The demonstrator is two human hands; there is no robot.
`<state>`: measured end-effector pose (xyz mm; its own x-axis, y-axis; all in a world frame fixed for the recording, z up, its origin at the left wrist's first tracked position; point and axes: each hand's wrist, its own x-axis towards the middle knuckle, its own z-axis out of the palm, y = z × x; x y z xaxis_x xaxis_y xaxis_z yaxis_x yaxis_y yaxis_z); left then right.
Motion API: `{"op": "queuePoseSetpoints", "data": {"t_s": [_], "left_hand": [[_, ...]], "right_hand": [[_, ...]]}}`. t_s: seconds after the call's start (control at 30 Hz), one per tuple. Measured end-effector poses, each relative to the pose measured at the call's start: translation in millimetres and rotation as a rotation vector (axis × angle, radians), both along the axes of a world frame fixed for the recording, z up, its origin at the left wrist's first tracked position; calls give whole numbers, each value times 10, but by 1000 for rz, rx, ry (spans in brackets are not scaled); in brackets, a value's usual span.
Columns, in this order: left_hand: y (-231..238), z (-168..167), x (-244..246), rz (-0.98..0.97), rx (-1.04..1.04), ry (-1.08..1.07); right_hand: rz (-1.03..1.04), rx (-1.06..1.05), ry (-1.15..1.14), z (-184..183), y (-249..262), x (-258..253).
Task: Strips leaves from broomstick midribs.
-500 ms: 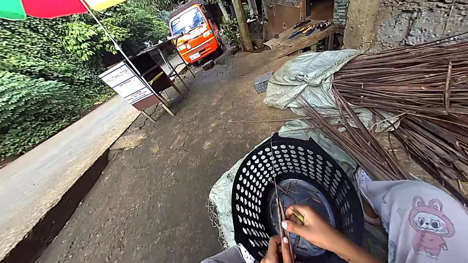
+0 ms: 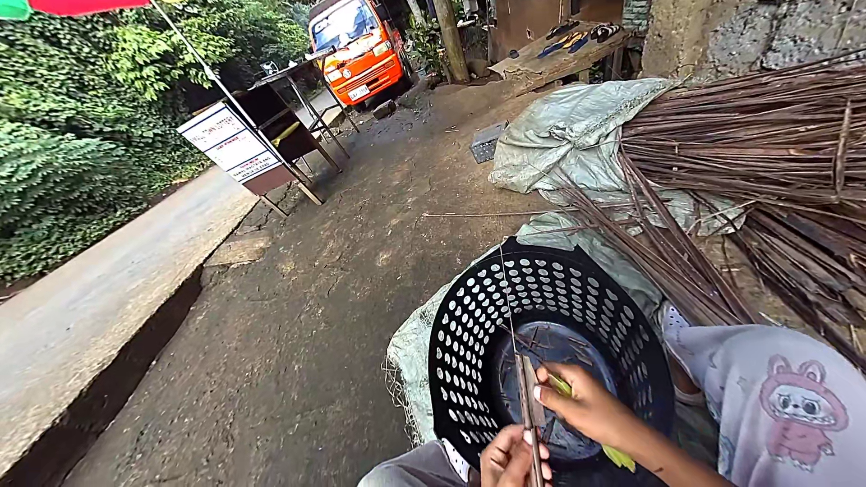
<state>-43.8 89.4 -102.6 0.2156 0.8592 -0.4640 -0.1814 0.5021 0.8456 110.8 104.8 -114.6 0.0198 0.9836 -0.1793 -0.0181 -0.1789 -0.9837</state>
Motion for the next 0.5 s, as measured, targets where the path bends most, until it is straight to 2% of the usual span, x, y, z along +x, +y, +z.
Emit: {"op": "queuePoseSetpoints", "data": {"t_s": [0.1, 0.2, 0.33, 0.4, 0.5], "left_hand": [[-19, -6, 51, 29, 57, 50], [-12, -23, 62, 59, 59, 46], [-5, -9, 57, 90, 31, 27], [-4, -17, 44, 92, 23, -11], [5, -10, 19, 107, 5, -60]], "right_hand": [[-58, -172, 229, 94, 8, -23], [-13, -266, 392, 62, 16, 12], [205, -182, 523, -154, -98, 61], [289, -68, 475, -280, -164, 75], [282, 168, 162, -405, -251, 107]]}}
